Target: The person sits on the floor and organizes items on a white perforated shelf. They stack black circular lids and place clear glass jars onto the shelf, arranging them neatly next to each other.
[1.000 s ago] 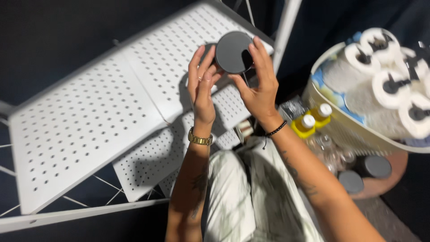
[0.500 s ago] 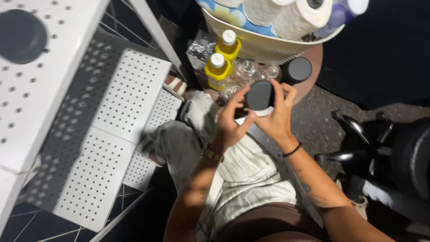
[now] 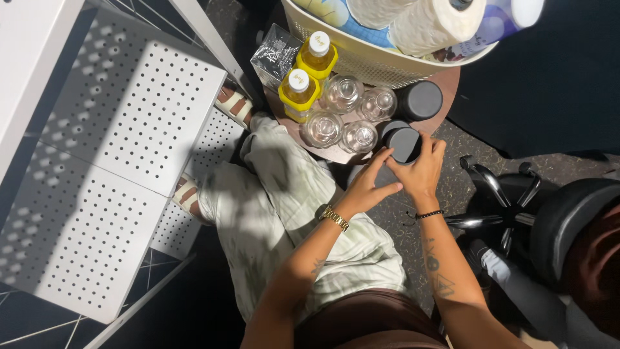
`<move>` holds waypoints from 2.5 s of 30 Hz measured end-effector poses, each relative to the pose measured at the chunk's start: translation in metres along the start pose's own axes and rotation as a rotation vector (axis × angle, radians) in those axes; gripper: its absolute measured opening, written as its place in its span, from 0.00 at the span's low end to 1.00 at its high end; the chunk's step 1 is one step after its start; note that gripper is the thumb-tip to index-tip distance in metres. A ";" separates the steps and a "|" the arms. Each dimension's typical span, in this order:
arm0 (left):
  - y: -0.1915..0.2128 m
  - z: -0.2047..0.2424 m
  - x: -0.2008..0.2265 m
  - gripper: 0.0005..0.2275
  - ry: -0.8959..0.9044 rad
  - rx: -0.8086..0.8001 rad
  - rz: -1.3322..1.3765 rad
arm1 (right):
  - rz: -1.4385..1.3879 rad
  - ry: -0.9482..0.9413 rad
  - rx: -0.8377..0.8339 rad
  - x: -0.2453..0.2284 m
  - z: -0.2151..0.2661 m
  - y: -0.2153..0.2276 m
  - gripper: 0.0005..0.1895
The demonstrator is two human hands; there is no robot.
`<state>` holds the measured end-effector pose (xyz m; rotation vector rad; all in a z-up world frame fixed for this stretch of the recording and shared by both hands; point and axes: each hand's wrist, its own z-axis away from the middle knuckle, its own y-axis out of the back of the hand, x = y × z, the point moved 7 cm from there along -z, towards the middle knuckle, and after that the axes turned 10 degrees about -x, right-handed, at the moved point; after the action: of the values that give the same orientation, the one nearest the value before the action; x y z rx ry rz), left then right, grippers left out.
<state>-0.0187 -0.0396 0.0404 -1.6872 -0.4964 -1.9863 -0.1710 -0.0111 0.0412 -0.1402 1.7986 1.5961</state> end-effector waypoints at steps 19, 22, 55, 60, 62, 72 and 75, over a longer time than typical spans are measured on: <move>0.007 -0.001 0.011 0.42 0.138 -0.089 0.041 | -0.090 -0.096 -0.060 -0.011 -0.018 -0.013 0.47; 0.007 -0.001 0.011 0.42 0.158 -0.104 0.030 | -0.095 -0.133 -0.092 -0.014 -0.017 -0.013 0.47; 0.314 0.265 0.297 0.10 -0.415 1.196 -0.569 | -0.436 1.023 0.092 -0.430 -0.017 0.043 0.28; 0.345 0.280 0.308 0.23 -0.261 1.281 -0.512 | -0.544 1.132 -0.003 -0.531 -0.021 0.020 0.32; 0.345 0.283 0.315 0.28 -0.148 1.263 -0.495 | -0.503 1.072 -0.097 -0.562 -0.022 0.008 0.36; 0.355 0.273 0.300 0.39 0.117 1.163 -0.484 | -0.148 0.719 -0.354 -0.590 -0.042 -0.046 0.46; 0.358 0.277 0.295 0.39 0.091 1.170 -0.490 | -0.226 0.714 -0.332 -0.583 -0.048 -0.054 0.42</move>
<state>0.3752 -0.2143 0.3663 -0.7481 -1.7261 -1.4520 0.2656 -0.2811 0.3258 -1.1490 1.8946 1.7903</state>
